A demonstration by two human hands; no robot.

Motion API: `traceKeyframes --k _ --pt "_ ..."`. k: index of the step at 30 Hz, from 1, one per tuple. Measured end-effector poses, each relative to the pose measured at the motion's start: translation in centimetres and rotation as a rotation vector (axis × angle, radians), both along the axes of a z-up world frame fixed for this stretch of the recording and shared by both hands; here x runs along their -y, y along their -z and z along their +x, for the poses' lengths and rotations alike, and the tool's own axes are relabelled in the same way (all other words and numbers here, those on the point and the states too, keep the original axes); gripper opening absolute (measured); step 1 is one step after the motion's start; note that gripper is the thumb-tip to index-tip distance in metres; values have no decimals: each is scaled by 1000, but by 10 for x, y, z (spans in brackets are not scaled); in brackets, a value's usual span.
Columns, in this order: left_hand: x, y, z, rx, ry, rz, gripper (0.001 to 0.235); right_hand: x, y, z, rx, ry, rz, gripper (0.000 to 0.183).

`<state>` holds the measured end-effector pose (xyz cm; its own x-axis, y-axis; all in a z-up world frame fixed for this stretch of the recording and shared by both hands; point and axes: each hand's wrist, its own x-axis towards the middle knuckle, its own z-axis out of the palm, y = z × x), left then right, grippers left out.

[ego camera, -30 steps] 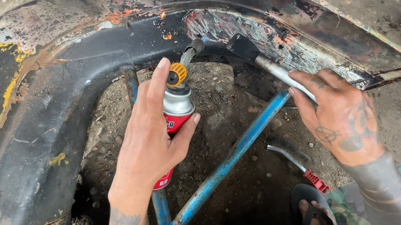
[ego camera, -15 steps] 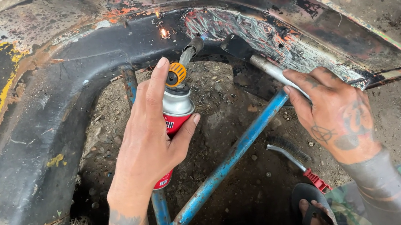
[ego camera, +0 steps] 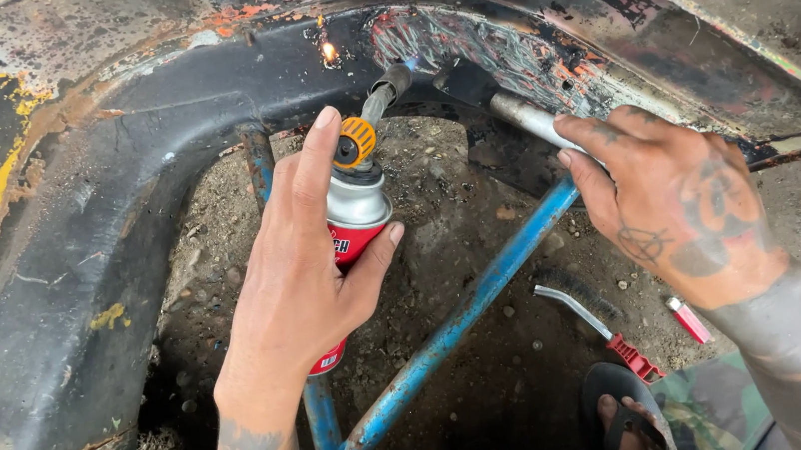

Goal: The person uses a handheld blowtorch to heat a curved metal panel while simultaneously scraping the surface with a metal tool to remove paint and rust. The flame is directed at the area being scraped, and the process continues along the edge of the panel.

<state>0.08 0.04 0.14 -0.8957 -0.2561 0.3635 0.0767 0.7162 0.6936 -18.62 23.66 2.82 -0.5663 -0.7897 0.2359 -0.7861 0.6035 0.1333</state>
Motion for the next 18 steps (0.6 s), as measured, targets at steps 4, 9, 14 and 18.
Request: traceKeyframes --k 4,9,14,18 --pt "1 -1 0 -10 18 19 83 8 -9 -2 24 11 15 33" --pt "1 -1 1 -11 12 20 83 13 -9 -7 75 -39 28 33" --pt "1 -3 3 2 19 39 82 23 -12 -12 104 -77 24 32" --pt "2 -1 2 -16 23 29 83 32 -6 -14 120 -76 12 29"
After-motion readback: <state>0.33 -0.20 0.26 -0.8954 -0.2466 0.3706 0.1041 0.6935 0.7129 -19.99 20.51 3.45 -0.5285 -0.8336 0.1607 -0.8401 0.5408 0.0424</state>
